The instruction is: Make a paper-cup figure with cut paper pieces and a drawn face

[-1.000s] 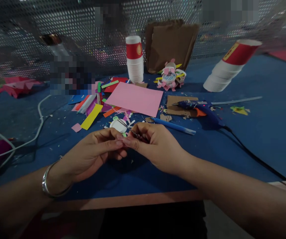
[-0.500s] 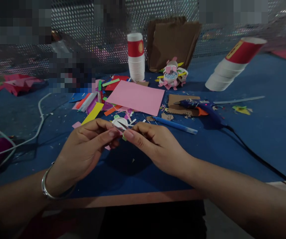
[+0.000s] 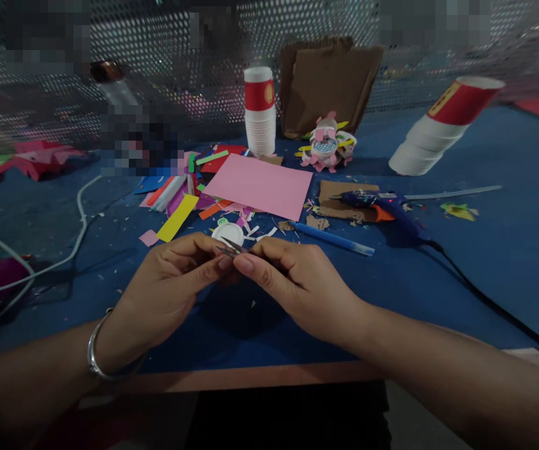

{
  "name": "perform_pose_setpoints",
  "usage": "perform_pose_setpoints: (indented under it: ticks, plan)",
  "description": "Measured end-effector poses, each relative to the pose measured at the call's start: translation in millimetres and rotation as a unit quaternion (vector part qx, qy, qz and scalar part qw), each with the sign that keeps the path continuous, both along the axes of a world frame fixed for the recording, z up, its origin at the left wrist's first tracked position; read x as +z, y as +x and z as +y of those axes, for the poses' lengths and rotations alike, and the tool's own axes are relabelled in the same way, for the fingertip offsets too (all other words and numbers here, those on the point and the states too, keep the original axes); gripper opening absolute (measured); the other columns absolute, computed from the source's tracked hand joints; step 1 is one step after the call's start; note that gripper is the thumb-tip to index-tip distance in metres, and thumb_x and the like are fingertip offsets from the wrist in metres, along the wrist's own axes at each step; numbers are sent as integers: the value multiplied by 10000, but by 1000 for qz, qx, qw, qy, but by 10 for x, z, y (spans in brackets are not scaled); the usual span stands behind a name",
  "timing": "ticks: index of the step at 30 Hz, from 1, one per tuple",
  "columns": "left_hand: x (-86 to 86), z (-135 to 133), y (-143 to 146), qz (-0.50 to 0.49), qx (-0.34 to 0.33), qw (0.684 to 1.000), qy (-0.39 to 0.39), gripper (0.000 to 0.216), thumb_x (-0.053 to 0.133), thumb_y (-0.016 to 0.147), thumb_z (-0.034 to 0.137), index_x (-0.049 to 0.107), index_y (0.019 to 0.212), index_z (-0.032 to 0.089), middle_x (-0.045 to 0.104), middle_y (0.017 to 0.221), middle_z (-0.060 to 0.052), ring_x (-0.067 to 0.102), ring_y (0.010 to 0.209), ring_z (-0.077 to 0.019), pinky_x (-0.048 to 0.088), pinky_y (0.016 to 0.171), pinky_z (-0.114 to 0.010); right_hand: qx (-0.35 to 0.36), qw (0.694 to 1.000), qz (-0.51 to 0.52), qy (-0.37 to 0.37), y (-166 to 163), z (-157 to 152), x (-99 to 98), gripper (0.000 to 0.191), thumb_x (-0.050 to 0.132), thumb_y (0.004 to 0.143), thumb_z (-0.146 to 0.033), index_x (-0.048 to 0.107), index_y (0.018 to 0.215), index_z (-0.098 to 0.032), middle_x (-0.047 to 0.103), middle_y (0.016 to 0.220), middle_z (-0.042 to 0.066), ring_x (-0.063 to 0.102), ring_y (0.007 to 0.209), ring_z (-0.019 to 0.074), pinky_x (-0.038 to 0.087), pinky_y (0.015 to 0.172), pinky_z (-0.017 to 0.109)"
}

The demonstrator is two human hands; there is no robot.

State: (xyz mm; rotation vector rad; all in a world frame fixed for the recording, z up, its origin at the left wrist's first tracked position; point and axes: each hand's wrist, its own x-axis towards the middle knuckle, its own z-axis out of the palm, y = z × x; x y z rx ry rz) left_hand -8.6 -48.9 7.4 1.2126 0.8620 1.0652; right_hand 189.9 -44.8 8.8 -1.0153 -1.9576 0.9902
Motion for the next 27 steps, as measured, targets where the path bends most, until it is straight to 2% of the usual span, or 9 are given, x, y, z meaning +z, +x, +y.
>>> perform_pose_setpoints:
  ticks: [5, 14, 19, 21, 23, 27]
  plan:
    - [-22, -2, 4, -7, -3, 1000, -19, 64, 820, 855, 238, 769, 826, 210, 748, 793, 42, 694, 740, -57, 557, 726, -140, 2, 1000, 10, -20, 5, -9, 12, 454, 530, 1031, -473, 529, 680, -186, 429, 613, -56, 379, 527, 62, 313, 482, 225]
    - [-42, 4, 15, 31, 10, 999, -38, 105, 836, 835, 284, 769, 846, 204, 764, 817, 13, 705, 740, -92, 559, 731, -189, 1, 995, 42, -90, 28, -12, -36, 517, 517, 1004, -589, 526, 677, -189, 417, 604, -52, 336, 496, 63, 258, 444, 238]
    - [-27, 5, -13, 65, 15, 997, -37, 143, 824, 838, 317, 767, 879, 192, 764, 855, -14, 697, 775, -126, 544, 766, -246, -50, 982, 91, -157, 23, 46, -56, 554, 551, 945, -680, 540, 677, -195, 356, 554, -67, 274, 455, 62, 198, 408, 241]
    - [15, 18, -43, 109, -13, 994, -15, 139, 808, 843, 324, 766, 866, 193, 767, 882, -27, 692, 822, -153, 532, 800, -286, -78, 973, 116, -182, 21, 75, -62, 553, 580, 915, -703, 554, 696, -196, 351, 542, -70, 273, 448, 64, 187, 402, 244]
    - [62, 40, -75, 207, -63, 976, 40, 101, 776, 854, 304, 778, 832, 206, 757, 864, -30, 673, 853, -180, 504, 843, -335, -91, 967, 133, -197, 19, 97, -69, 553, 616, 881, -719, 569, 712, -195, 355, 541, -69, 280, 448, 66, 182, 401, 247]
    - [92, 85, -111, 413, -120, 886, 172, 106, 727, 828, 209, 813, 788, 256, 723, 865, -35, 618, 950, -244, 423, 958, -445, -71, 971, 134, -187, 26, 110, -81, 537, 604, 908, -695, 578, 717, -193, 349, 541, -68, 284, 450, 65, 178, 411, 250]
